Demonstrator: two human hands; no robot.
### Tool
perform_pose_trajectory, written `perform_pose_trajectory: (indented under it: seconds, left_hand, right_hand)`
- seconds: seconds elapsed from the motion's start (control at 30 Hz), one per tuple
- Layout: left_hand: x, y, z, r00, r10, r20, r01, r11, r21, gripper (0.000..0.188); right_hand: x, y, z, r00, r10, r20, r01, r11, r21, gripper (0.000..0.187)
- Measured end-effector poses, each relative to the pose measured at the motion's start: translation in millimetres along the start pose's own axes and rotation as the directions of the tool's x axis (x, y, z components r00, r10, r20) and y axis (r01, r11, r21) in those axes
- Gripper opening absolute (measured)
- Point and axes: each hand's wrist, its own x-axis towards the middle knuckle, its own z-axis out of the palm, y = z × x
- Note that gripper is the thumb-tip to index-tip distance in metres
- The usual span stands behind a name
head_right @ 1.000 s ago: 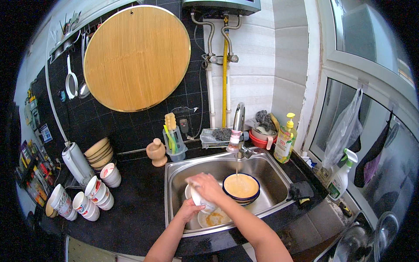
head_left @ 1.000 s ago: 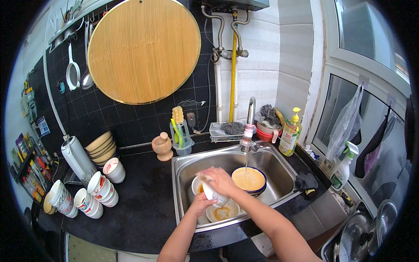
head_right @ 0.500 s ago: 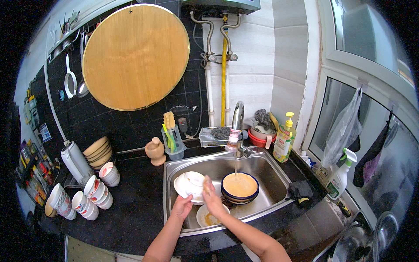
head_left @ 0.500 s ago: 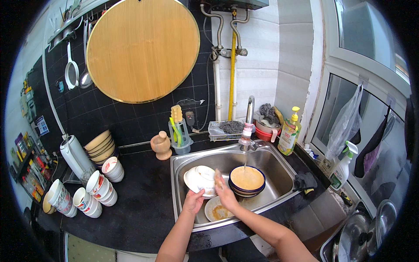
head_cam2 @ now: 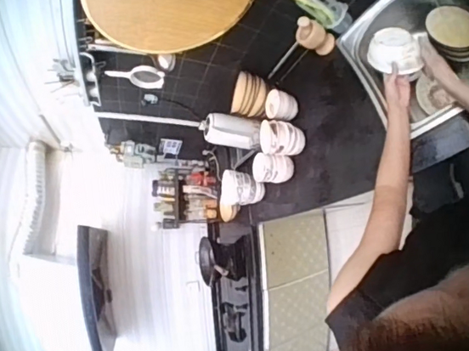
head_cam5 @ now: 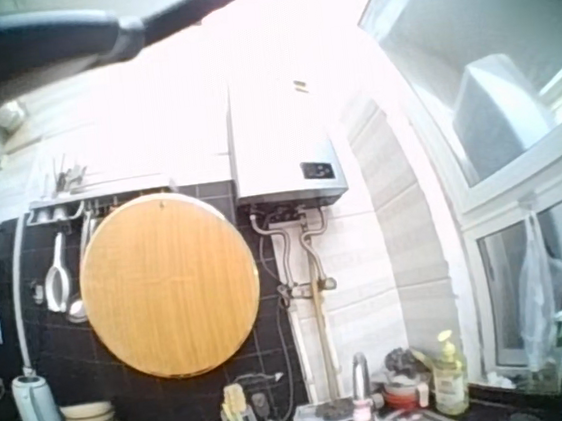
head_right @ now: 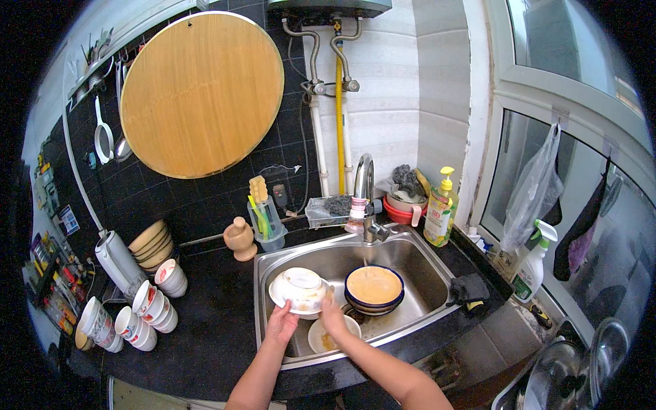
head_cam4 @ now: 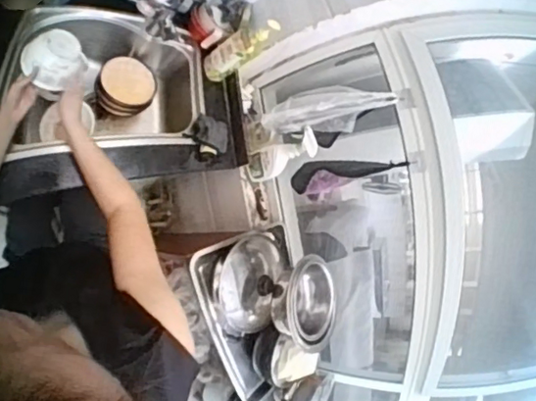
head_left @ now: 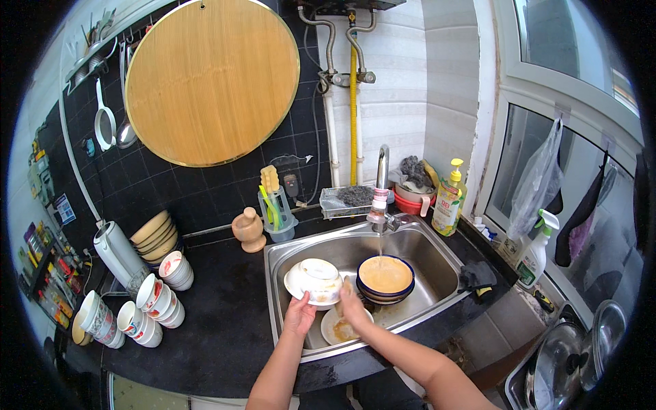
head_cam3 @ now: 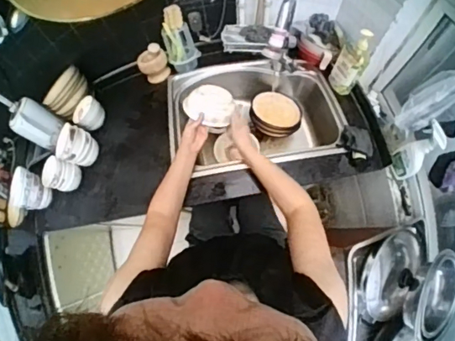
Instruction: The person washes several bowls and cups in a kitchen sink using a sponge and running water. They scrub the interior and exterior of each item, rinse them, and place them into the sink basin. The person handles a large beige bowl, a white bowl, and multiple small cups with red patterns.
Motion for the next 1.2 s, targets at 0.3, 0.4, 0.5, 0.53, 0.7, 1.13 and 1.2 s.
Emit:
perform_pose_trajectory:
  seconds: [0.3,0.4,0.5,0.53,0.7,1.13,1.2]
  left_hand:
    - [-5,-5,6,0.976,-0.147,0.161,0.124,0.982,0.145,0.049]
    - [-3,-2,4,0.979,-0.139,0.149,0.114,0.979,0.166,0.05]
    - [-5,0,6,0.975,-0.153,0.162,0.12,0.973,0.197,0.05]
    - [-7,-1,7,0.974,-0.159,0.16,0.123,0.969,0.214,0.05]
    - [-9,0,7,0.962,-0.213,0.168,0.161,0.946,0.28,0.046]
    - [-17,-8,14,0.963,-0.257,0.074,0.117,0.652,0.749,0.028]
    - [-18,-7,15,0.963,-0.26,0.063,0.094,0.551,0.829,0.028]
  right_hand:
    - [9,-74,-46,0.737,-0.661,0.141,0.675,0.727,-0.122,0.035]
    - [-28,-89,-31,0.75,-0.599,0.282,0.654,0.734,-0.181,0.034]
    - [-27,-99,-28,0.718,-0.631,0.296,0.692,0.695,-0.196,0.035]
    - [-22,-110,-27,0.665,-0.691,0.283,0.742,0.653,-0.15,0.035]
    - [37,-72,-39,0.811,-0.565,0.152,0.585,0.79,-0.183,0.037]
    - [21,-21,-91,0.918,0.326,0.226,-0.355,0.929,0.104,0.039]
    - [16,-20,-103,0.924,0.311,0.224,-0.374,0.86,0.347,0.04]
